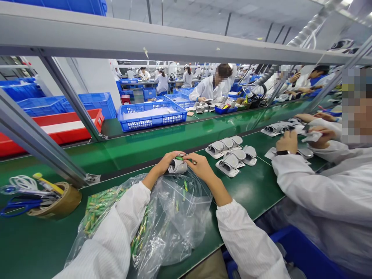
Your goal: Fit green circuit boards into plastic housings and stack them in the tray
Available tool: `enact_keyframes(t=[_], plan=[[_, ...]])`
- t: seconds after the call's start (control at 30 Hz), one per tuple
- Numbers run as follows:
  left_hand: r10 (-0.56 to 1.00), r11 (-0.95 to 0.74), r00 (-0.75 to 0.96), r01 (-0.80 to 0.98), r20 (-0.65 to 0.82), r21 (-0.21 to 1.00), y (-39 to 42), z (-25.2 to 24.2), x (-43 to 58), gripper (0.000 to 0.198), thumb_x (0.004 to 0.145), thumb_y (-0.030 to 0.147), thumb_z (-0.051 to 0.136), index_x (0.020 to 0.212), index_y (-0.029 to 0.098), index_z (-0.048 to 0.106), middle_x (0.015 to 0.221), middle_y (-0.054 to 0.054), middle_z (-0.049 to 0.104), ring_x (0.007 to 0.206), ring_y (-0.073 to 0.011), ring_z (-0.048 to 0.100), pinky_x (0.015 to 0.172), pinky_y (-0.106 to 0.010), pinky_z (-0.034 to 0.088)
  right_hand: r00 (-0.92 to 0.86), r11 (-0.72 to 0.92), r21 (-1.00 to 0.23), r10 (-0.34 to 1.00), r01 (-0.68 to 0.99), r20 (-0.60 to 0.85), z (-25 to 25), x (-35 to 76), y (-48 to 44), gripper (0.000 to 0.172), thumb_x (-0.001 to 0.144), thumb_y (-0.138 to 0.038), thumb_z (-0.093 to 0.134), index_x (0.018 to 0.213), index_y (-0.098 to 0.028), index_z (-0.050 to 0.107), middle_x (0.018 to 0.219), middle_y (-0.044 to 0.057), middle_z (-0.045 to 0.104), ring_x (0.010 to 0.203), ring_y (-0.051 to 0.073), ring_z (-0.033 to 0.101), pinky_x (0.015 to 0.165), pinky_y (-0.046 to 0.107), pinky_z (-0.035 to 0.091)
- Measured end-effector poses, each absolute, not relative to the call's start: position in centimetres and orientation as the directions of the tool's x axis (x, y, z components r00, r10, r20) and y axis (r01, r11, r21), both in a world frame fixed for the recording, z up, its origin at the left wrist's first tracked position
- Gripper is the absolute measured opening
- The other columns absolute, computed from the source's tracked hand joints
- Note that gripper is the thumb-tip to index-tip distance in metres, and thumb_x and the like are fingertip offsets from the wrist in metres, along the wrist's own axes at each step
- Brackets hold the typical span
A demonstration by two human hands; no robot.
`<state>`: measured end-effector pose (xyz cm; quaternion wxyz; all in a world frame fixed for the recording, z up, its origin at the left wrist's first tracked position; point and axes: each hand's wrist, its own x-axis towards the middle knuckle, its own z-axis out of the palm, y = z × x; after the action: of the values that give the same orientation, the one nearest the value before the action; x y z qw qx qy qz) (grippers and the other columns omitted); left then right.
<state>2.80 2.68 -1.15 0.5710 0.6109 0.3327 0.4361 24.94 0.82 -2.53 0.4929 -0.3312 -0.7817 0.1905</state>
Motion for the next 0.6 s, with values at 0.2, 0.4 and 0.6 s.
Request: enact_keyframes(t=[0.2, 0.4, 0.6], plan=[[0.901, -0.024, 0.425, -0.147, 0.085, 0.989, 2.6, -1.0, 2.9, 0.074, 0.078, 0.079, 0.082, 0.111, 0.012, 0.087, 0.101, -0.015, 0.086, 0.093, -0.0303, 0.077, 0.092, -0.04, 0.055, -0.314, 0.654, -0.709, 0.753, 0.265, 0.578, -1.9, 24.9, 0.4, 0.02, 0.1, -0.042, 0.071, 0.098, -0.027, 0.085, 0.102, 0.008, 0.082, 0.09, 0.025, 0.074, 0.086, 0.04, 0.057], [0.9, 0.12, 0.437, -0.242, -0.002, 0.963, 2.8, -1.5, 2.9, 0.079, 0.074, 0.08, 0.083, 0.111, 0.011, 0.086, 0.097, -0.017, 0.085, 0.079, -0.0274, 0.076, 0.079, -0.036, 0.054, -0.159, 0.483, -0.836, 0.876, 0.26, 0.456, -1.2, 24.0, -0.8, 0.024, 0.09, -0.046, 0.076, 0.093, -0.024, 0.084, 0.081, 0.004, 0.074, 0.068, 0.019, 0.056, 0.071, 0.035, 0.048], [0.919, 0.052, 0.392, -0.22, 0.04, 0.974, 2.8, -1.6, 3.1, 0.079, 0.074, 0.082, 0.083, 0.109, 0.011, 0.086, 0.096, -0.015, 0.084, 0.081, -0.0257, 0.074, 0.082, -0.036, 0.054, -0.009, 0.191, -0.982, 0.982, 0.002, 0.19, -1.1, 23.0, -0.9, 0.038, 0.069, -0.05, 0.093, 0.079, -0.021, 0.072, 0.064, -0.003, 0.057, 0.058, 0.012, 0.04, 0.056, 0.028, 0.032]])
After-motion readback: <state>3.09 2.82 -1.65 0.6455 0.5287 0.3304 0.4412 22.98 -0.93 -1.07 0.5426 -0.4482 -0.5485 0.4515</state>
